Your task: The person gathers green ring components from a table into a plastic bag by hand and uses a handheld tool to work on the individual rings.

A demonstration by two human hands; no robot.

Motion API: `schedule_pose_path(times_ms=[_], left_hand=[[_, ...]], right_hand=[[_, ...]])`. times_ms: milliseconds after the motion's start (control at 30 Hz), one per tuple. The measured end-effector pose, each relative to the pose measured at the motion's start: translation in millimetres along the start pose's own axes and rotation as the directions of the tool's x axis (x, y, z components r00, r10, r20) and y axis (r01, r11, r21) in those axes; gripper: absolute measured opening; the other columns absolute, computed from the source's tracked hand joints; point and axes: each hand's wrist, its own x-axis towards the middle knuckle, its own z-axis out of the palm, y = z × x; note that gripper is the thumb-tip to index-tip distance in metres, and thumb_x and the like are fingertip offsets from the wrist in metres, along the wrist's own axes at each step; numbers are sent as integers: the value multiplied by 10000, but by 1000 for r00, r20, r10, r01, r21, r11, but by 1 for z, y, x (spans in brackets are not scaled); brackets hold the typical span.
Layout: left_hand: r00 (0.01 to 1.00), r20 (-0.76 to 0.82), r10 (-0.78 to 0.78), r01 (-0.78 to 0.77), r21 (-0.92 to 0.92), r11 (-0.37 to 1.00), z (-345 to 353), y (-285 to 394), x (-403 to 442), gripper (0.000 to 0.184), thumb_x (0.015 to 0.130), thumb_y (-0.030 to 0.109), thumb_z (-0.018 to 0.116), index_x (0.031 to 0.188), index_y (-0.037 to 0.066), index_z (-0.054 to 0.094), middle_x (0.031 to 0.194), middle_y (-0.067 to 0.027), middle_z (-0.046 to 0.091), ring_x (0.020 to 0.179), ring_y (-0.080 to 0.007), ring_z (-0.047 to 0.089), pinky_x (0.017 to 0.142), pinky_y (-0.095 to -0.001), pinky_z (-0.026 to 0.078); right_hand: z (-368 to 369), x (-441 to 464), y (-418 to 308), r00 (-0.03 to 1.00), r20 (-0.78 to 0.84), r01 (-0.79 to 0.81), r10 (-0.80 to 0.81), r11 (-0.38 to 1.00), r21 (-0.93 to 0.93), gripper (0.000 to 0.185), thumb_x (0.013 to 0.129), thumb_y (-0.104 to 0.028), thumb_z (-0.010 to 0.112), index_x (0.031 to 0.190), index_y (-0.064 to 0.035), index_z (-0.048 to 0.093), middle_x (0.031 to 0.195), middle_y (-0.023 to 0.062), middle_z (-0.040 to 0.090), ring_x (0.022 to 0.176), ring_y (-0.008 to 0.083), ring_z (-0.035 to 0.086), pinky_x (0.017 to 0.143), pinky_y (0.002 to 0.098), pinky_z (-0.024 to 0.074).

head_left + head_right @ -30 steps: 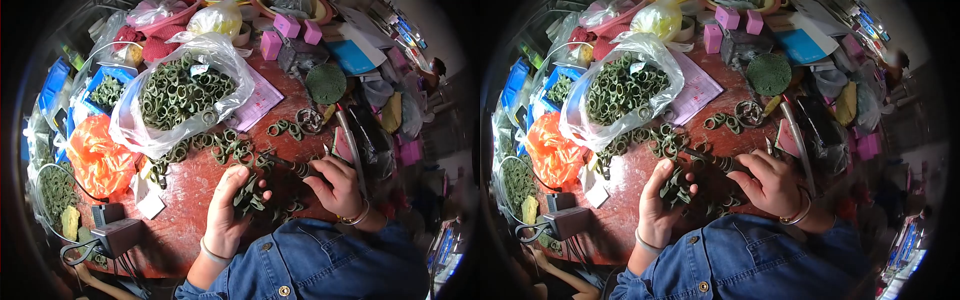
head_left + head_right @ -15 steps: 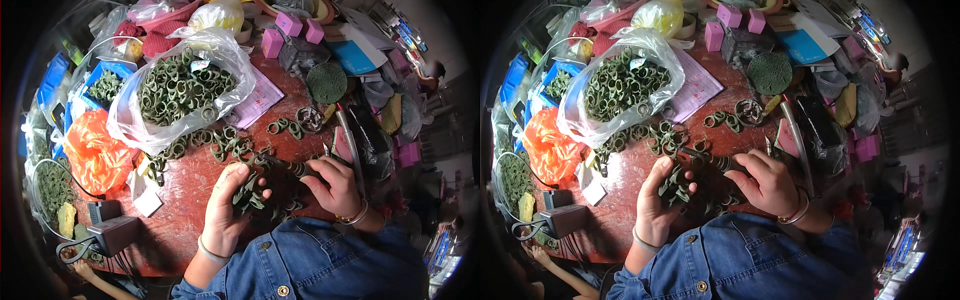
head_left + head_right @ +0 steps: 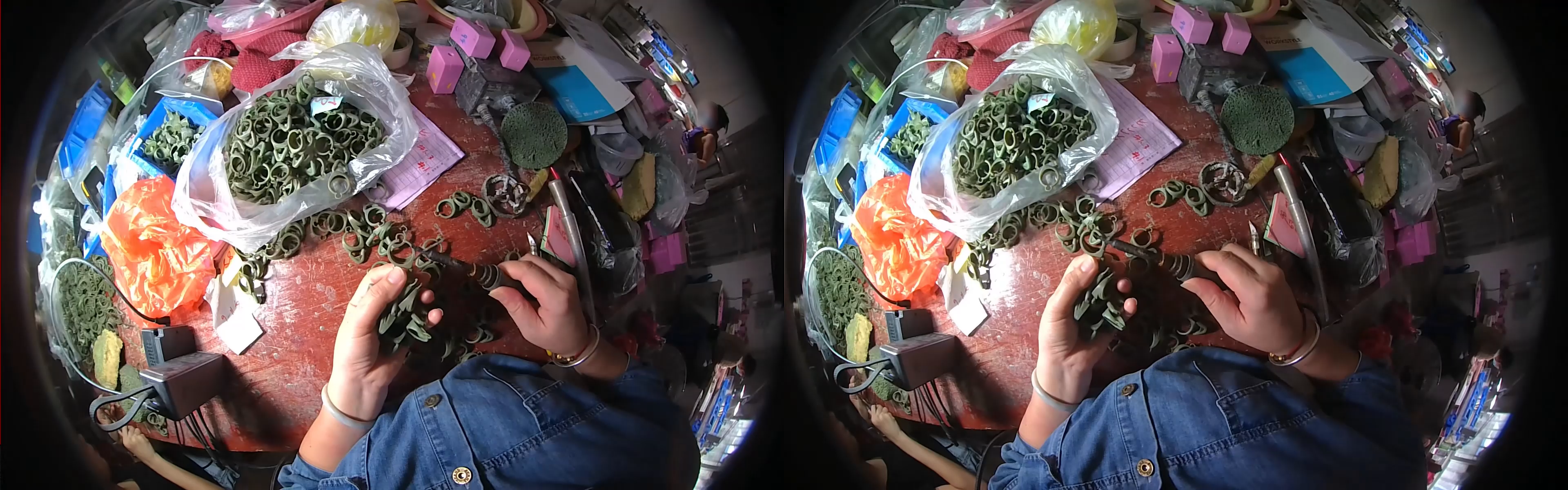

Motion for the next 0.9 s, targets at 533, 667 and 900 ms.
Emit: schedule_pose_path(times_ms=[533,667,900], left_hand=[[996,49,-70,74,-97,993,-6,3,2,195,975,222,670,1111,106,593,1061,-121,668,942,-244,644,775,-434,582],[993,78,-93,104,-151,983,-9,2,2,184,986,213,643,1122,99,595,1074,-128,665,935,-249,637,764,-429,584],[997,54,-52,56,-63,996,-9,0,2,203,991,234,625,1126,84,615,1052,-130,659,933,-254,633,730,-418,590]], right_hand=[[-15,6,5,975,-151,-171,161,984,-52,173,921,-68,712,1029,44,637,832,160,636,723,338,641,664,394,490],[-13,-6,45,936,-278,-291,217,920,-263,239,951,-108,672,1121,43,598,1035,230,636,1014,432,604,893,468,484],[0,-24,68,958,-167,-286,234,842,-458,305,981,-167,617,1206,28,550,1170,292,576,1185,506,541,993,510,466]])
